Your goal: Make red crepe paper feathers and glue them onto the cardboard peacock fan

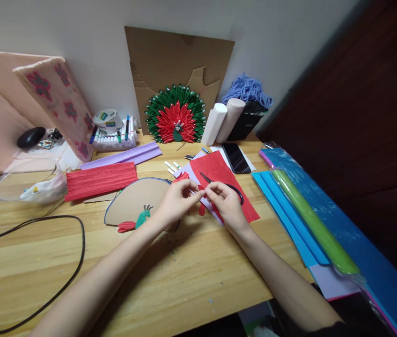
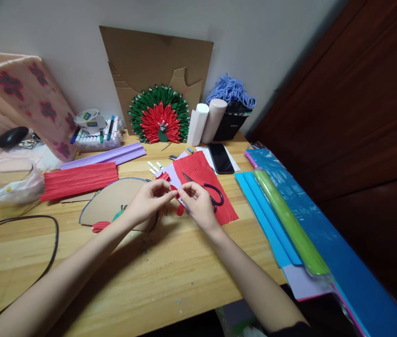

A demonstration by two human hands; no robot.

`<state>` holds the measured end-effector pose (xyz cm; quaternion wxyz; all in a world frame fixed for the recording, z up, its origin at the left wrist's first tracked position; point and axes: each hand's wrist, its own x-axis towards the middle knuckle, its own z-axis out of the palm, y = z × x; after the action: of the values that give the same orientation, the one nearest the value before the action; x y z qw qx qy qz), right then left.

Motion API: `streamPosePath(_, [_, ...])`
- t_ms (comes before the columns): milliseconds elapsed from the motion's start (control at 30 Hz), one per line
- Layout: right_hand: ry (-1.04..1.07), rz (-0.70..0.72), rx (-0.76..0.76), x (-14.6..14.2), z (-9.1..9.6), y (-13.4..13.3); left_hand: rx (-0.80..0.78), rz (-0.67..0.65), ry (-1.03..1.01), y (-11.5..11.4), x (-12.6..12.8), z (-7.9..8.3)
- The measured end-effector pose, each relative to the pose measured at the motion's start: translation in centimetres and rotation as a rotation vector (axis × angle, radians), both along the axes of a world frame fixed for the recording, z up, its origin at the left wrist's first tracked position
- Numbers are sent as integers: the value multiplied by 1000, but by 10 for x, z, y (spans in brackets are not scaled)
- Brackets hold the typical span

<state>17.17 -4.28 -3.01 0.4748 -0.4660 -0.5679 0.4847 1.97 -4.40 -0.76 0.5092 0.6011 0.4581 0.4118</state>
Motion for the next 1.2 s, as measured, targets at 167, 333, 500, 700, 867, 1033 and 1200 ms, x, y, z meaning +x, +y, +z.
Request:
streamPosePath(167, [-9,-12,15,1,0,0,-14,-27,-17,1,-1,-2])
streamPosePath(333, [3,-14,11,1,-1,1,-49,-31,-67,3,-3,0])
streamPosePath(500, [65,102,-10,7,8,3,-251,-216,-247,4,-12,8])
streamPosePath(700, [-2,362,7,10,19,1,-518,-416,-330,-1,-17,10])
streamPosePath(867, [30,378,-31,8,17,1,-557,-453,-316,-2,-15,10])
streamPosePath(1033, [-28,271,-29,9,16,3,-437,-279,-204,3,-18,12])
streamPosePath(1200, [35,165,-173,9,10,5,-307,-193,-4,3,-16,19])
